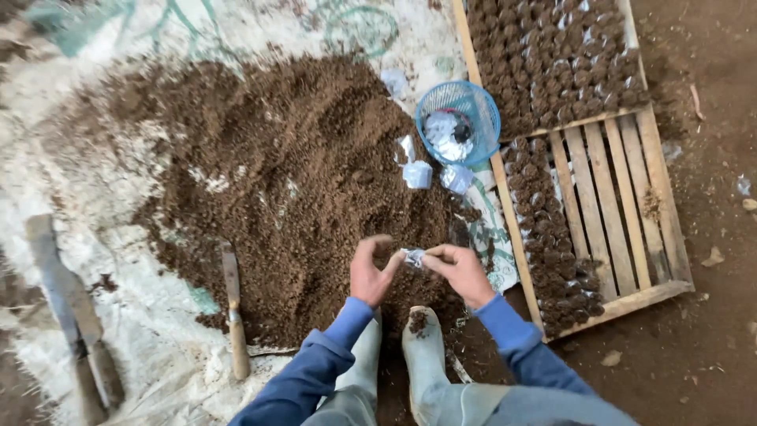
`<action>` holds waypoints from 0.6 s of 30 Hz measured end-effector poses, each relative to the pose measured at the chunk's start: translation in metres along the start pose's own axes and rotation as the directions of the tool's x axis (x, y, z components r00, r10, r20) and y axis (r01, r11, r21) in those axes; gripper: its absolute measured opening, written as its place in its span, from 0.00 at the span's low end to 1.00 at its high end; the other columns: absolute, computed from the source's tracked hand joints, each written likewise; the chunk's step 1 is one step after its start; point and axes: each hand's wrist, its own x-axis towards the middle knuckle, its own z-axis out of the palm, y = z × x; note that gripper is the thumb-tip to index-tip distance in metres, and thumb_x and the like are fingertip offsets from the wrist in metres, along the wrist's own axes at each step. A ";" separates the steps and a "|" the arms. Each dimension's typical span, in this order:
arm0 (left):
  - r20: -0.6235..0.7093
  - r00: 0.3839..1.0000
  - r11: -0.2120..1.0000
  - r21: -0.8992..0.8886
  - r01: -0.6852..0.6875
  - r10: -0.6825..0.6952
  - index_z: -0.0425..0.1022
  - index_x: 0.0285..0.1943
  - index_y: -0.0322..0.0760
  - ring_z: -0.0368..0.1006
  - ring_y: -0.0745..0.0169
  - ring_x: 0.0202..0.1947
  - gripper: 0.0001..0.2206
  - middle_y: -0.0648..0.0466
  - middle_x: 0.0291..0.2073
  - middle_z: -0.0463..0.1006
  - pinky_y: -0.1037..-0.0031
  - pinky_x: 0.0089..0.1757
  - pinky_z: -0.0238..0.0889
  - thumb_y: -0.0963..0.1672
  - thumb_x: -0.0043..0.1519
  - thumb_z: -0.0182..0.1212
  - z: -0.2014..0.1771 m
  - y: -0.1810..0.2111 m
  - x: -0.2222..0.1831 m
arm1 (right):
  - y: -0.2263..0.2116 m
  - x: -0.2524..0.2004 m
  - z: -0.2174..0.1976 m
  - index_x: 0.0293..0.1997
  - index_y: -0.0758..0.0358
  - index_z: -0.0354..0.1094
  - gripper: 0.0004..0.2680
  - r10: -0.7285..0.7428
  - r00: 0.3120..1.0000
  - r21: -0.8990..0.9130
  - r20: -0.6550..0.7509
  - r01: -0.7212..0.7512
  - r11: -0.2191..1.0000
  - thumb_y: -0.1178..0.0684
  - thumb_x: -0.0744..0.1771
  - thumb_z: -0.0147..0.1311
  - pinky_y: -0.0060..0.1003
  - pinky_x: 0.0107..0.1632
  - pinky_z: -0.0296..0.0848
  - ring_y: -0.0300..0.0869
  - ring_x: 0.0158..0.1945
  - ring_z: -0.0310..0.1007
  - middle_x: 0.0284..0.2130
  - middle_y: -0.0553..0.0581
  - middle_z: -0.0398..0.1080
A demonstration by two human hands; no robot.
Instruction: A person is seen sitting on the ground, forming small balls of moist soil by hand and placing each one into a small, clear plastic bag. These bagged soil balls are then neatly arranged in a wooden tray.
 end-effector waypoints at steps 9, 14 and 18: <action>0.190 0.973 0.947 0.266 -0.182 0.133 0.85 0.40 0.42 0.82 0.47 0.38 0.15 0.50 0.31 0.84 0.60 0.41 0.76 0.53 0.56 0.73 -0.053 0.169 0.034 | -0.141 0.016 -0.011 0.41 0.71 0.77 0.09 -0.183 0.980 0.077 0.081 0.177 0.981 0.52 0.69 0.66 0.39 0.42 0.84 0.42 0.38 0.79 0.31 0.62 0.79; 0.210 0.968 0.918 0.341 -0.201 0.134 0.86 0.40 0.47 0.83 0.45 0.40 0.15 0.51 0.32 0.86 0.59 0.42 0.77 0.53 0.50 0.78 -0.045 0.174 0.074 | -0.190 -0.022 -0.025 0.48 0.79 0.75 0.10 -0.206 0.962 0.295 0.178 0.148 0.944 0.57 0.69 0.63 0.46 0.49 0.84 0.47 0.46 0.79 0.40 0.67 0.78; 0.150 0.989 0.911 0.408 -0.060 -0.002 0.87 0.40 0.52 0.83 0.48 0.44 0.14 0.53 0.36 0.87 0.60 0.46 0.77 0.52 0.49 0.79 -0.043 0.234 0.046 | -0.207 -0.043 -0.030 0.47 0.75 0.74 0.11 -0.227 0.962 0.366 0.152 0.159 0.917 0.54 0.68 0.67 0.45 0.49 0.85 0.48 0.44 0.82 0.37 0.63 0.78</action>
